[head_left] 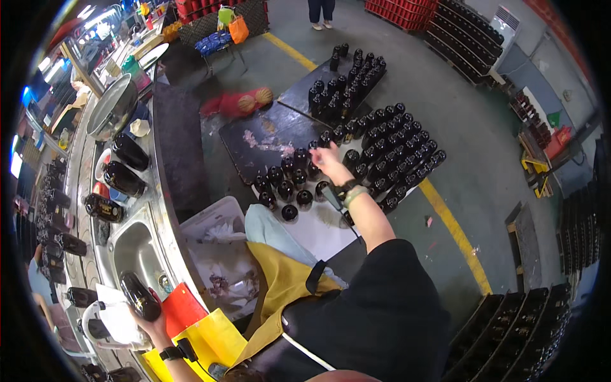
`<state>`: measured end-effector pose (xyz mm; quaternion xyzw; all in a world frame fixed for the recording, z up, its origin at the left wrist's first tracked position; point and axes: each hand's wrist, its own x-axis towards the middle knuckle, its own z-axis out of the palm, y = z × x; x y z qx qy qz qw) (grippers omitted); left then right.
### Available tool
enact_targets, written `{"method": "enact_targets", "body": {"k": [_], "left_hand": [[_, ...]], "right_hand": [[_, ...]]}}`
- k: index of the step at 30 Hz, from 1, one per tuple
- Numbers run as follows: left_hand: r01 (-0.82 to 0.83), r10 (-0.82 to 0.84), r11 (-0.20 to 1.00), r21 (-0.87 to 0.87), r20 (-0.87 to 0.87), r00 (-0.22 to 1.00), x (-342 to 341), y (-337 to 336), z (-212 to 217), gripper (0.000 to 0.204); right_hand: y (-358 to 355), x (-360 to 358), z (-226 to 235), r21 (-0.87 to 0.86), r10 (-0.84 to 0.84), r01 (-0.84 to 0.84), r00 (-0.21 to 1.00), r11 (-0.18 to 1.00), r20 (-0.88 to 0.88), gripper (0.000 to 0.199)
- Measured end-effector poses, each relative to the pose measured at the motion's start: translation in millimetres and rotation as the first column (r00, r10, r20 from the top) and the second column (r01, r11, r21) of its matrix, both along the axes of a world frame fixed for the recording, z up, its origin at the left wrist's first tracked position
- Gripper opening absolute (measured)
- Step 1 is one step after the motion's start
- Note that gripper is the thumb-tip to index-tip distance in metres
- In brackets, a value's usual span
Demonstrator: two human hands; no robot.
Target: Washing and checking dark plastic manufacturing bottles under a water faucet in a production line facility.
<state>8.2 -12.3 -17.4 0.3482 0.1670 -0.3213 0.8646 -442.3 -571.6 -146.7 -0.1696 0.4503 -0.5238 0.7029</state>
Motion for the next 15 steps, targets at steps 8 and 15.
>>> {"method": "enact_targets", "body": {"k": [8,15], "left_hand": [[0.066,-0.066,0.998,0.005,0.082,0.994,-2.1,-13.2,-9.6,0.051],[0.028,-0.024,0.999,-0.046,0.088,0.996,-17.2,-28.2,-5.4,0.049]], "right_hand": [[-10.3,-150.0,-99.9,0.234,-0.192,0.153,0.969,0.960,0.154,0.020],[-20.3,-161.3,-128.9,0.272,-0.167,0.139,0.982,0.952,0.084,0.014]]}}
